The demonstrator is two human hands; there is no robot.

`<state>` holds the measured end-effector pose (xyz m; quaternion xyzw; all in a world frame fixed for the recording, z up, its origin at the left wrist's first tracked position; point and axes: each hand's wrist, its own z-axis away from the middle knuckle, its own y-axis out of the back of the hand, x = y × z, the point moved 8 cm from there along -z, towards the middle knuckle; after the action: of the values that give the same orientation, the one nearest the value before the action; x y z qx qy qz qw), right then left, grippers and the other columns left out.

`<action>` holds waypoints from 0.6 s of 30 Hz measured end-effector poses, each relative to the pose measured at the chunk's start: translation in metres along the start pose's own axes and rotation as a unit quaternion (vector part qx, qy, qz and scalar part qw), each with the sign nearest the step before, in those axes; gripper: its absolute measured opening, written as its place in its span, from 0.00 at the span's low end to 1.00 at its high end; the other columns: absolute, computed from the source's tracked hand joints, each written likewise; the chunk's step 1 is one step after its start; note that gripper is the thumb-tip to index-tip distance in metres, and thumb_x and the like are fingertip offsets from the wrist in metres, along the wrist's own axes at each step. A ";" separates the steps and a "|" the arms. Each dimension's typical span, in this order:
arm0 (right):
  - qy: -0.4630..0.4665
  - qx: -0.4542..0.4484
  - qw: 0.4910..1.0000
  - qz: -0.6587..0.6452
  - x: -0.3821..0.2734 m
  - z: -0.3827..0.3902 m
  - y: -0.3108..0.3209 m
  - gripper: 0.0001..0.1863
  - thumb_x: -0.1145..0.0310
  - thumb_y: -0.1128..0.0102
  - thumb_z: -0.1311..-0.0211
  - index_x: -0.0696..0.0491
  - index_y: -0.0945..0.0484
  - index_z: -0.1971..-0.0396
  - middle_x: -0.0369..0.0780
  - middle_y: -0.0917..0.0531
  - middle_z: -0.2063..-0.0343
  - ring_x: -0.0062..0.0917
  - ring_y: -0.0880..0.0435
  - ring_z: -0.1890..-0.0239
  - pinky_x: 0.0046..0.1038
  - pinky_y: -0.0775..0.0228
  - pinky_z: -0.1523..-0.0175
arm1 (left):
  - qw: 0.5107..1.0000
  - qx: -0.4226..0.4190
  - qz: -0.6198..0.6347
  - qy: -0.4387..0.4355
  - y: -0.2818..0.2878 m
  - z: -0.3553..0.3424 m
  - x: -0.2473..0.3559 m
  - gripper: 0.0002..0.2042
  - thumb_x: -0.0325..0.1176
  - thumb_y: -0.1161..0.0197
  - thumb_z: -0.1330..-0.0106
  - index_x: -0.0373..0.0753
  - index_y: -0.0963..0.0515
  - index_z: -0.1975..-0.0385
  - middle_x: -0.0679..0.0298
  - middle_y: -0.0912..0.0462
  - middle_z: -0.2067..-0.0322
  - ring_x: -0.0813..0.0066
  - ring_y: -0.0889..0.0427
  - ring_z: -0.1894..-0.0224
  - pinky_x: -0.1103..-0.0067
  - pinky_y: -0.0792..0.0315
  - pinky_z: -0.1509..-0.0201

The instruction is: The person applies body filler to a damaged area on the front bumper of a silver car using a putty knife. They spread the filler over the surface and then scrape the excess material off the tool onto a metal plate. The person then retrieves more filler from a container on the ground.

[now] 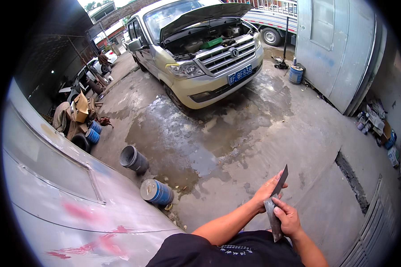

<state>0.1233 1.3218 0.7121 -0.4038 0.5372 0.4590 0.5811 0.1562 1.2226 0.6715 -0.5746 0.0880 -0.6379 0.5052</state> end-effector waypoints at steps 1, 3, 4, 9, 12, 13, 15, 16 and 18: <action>-0.005 0.016 0.999 -0.051 0.000 -0.008 0.010 0.21 0.72 0.51 0.34 0.59 0.30 0.42 0.40 0.20 0.53 0.22 0.25 0.48 0.27 0.37 0.40 | 1.000 0.005 -0.020 -0.001 -0.003 0.002 0.002 0.27 0.53 0.51 0.29 0.50 0.39 0.33 0.67 0.26 0.58 0.80 0.28 0.59 0.81 0.30 0.53; -0.020 0.038 0.986 -0.159 -0.011 -0.032 0.024 0.20 0.72 0.51 0.34 0.59 0.29 0.42 0.40 0.20 0.52 0.23 0.26 0.47 0.28 0.38 0.39 | 0.997 -0.064 -0.001 -0.043 -0.002 0.004 -0.009 0.26 0.51 0.53 0.28 0.48 0.38 0.34 0.70 0.26 0.57 0.82 0.28 0.59 0.81 0.30 0.52; -0.057 0.040 0.970 -0.235 -0.023 -0.039 0.024 0.20 0.72 0.50 0.34 0.60 0.29 0.43 0.41 0.21 0.51 0.23 0.26 0.47 0.28 0.39 0.38 | 0.997 -0.076 -0.004 -0.025 0.011 0.002 -0.021 0.25 0.51 0.53 0.28 0.48 0.38 0.34 0.71 0.26 0.57 0.83 0.29 0.60 0.82 0.30 0.53; -0.006 0.044 0.997 -0.065 -0.003 -0.008 0.000 0.20 0.71 0.47 0.35 0.60 0.28 0.44 0.39 0.21 0.52 0.19 0.26 0.49 0.24 0.37 0.41 | 0.998 -0.051 0.011 -0.021 0.005 0.006 0.004 0.25 0.51 0.54 0.27 0.48 0.39 0.34 0.68 0.25 0.58 0.81 0.28 0.59 0.79 0.30 0.56; -0.013 0.100 0.981 -0.165 -0.012 -0.032 0.040 0.20 0.71 0.51 0.33 0.58 0.30 0.42 0.38 0.20 0.54 0.17 0.24 0.54 0.21 0.32 0.47 | 0.981 -0.134 -0.133 0.035 0.002 0.011 -0.002 0.26 0.51 0.54 0.27 0.46 0.39 0.34 0.66 0.26 0.48 0.78 0.29 0.49 0.80 0.33 0.54; -0.003 0.120 0.976 -0.183 -0.017 -0.042 0.057 0.20 0.71 0.52 0.32 0.57 0.31 0.41 0.38 0.20 0.54 0.16 0.23 0.55 0.20 0.31 0.49 | 0.978 -0.172 -0.113 0.022 -0.006 0.015 -0.001 0.29 0.54 0.54 0.29 0.46 0.41 0.33 0.67 0.28 0.47 0.78 0.31 0.50 0.81 0.34 0.55; 0.041 0.172 0.959 -0.219 -0.024 -0.055 0.089 0.20 0.70 0.53 0.31 0.55 0.32 0.40 0.37 0.20 0.55 0.15 0.22 0.58 0.19 0.29 0.53 | 0.965 -0.254 -0.071 0.004 -0.029 0.025 -0.006 0.34 0.59 0.53 0.31 0.48 0.46 0.30 0.69 0.32 0.44 0.78 0.33 0.52 0.83 0.36 0.57; 0.061 0.178 0.957 -0.221 -0.031 -0.051 0.088 0.20 0.70 0.53 0.31 0.55 0.31 0.40 0.37 0.20 0.55 0.15 0.22 0.57 0.19 0.30 0.53 | 0.960 -0.276 0.024 0.032 -0.037 0.035 0.003 0.39 0.63 0.52 0.34 0.48 0.50 0.29 0.70 0.38 0.37 0.75 0.35 0.47 0.82 0.37 0.54; 0.074 0.168 0.967 -0.177 -0.045 -0.035 0.070 0.20 0.70 0.52 0.31 0.55 0.31 0.40 0.36 0.20 0.54 0.15 0.23 0.57 0.19 0.31 0.51 | 0.948 -0.282 0.145 -0.011 -0.034 0.035 0.020 0.44 0.63 0.45 0.39 0.48 0.54 0.29 0.61 0.39 0.36 0.68 0.32 0.42 0.77 0.29 0.54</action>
<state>0.0468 1.3010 0.7554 -0.4219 0.5680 0.2213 0.6711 0.1701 1.2405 0.7198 -0.6819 0.3414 -0.4999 0.4105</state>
